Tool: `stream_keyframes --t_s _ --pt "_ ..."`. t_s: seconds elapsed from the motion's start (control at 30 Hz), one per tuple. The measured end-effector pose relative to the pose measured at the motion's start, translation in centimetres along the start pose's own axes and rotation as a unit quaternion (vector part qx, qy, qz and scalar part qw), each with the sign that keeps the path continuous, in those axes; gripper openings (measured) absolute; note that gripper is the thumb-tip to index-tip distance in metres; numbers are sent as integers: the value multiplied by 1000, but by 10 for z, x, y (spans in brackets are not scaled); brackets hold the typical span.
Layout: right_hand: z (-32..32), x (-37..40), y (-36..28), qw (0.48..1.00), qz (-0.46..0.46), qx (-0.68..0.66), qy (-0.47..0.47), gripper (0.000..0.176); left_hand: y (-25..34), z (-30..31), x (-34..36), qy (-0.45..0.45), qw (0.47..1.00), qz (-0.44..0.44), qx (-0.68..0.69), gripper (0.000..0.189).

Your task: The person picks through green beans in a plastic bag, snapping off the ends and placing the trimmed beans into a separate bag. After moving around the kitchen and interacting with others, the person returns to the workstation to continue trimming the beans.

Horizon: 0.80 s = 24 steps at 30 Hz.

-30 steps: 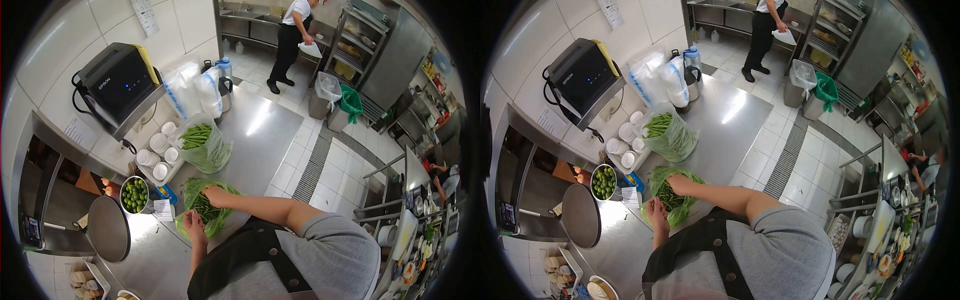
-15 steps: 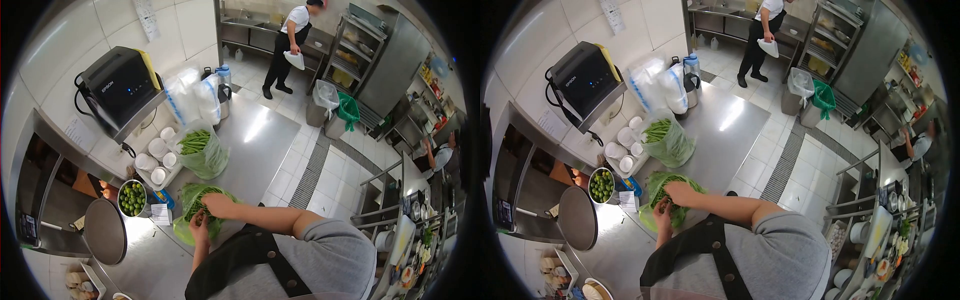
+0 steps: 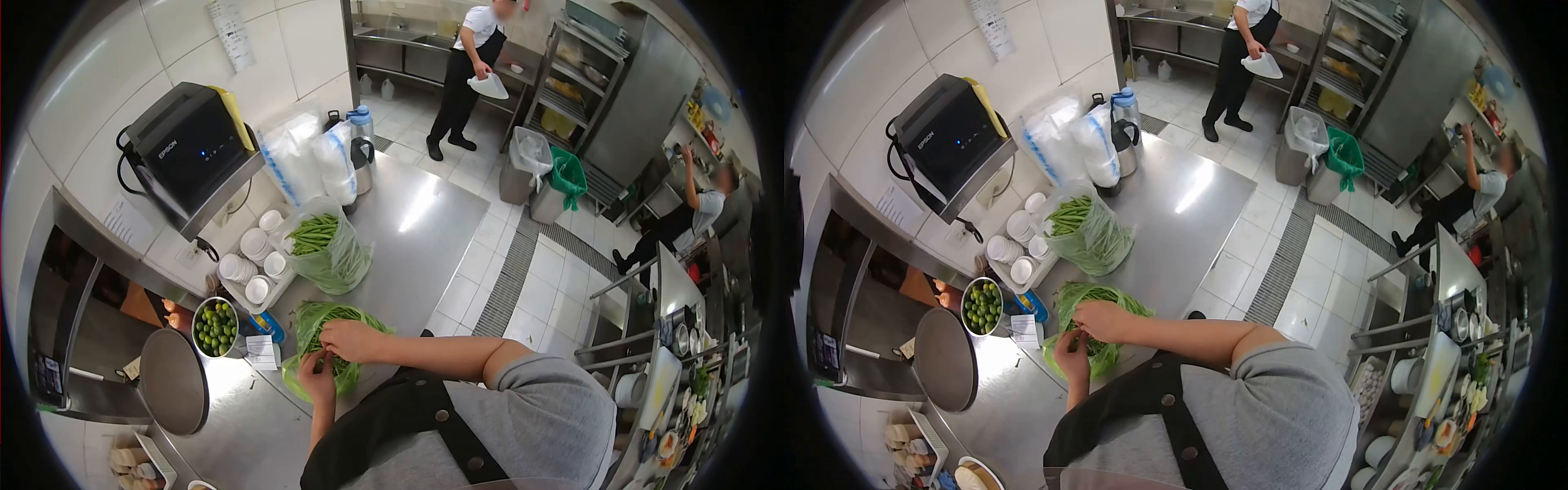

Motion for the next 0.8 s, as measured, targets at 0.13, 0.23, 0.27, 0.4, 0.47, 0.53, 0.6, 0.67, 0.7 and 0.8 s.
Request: stream_keyframes --t_s 0.13,0.23,0.27,0.4,0.47,0.53,0.6,0.67,0.7,0.8 --pt "3 -1 -2 999 14 7 34 10 13 7 -2 20 1000 -19 -14 8" --pt "-3 -6 7 992 -28 -122 32 10 18 13 -3 49 998 -45 -5 8" --pt "-3 -10 15 974 -71 -214 14 10 20 15 -4 64 996 -62 1 7" --pt "-15 -12 45 838 -201 -506 34 12 23 20 -7 81 996 -42 14 7" --pt "-16 -10 55 881 -193 -430 36 12 17 21 -9 74 997 -26 27 6" --pt "-14 -7 64 954 -147 -261 19 11 13 18 -10 77 994 21 70 2" --pt "-28 -4 81 964 -135 -227 7 13 7 17 -8 74 992 52 87 2" --pt "-39 -5 88 970 -122 -208 0 17 -2 16 -9 69 992 63 82 6" --pt "-43 -6 86 971 -118 -208 0 19 0 15 -9 55 993 64 87 8" --pt "-57 -5 71 899 -168 -404 -31 27 1 18 -8 28 993 75 91 15"
Point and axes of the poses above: each hand's wrist, its own x-axis away from the middle knuckle, its own z-axis out of the back of the hand, y = z × x, the point moved 5 cm from there along -x, towards the middle knuckle, and after that the axes turned 2 degrees about -x, right-handed, at the moved point
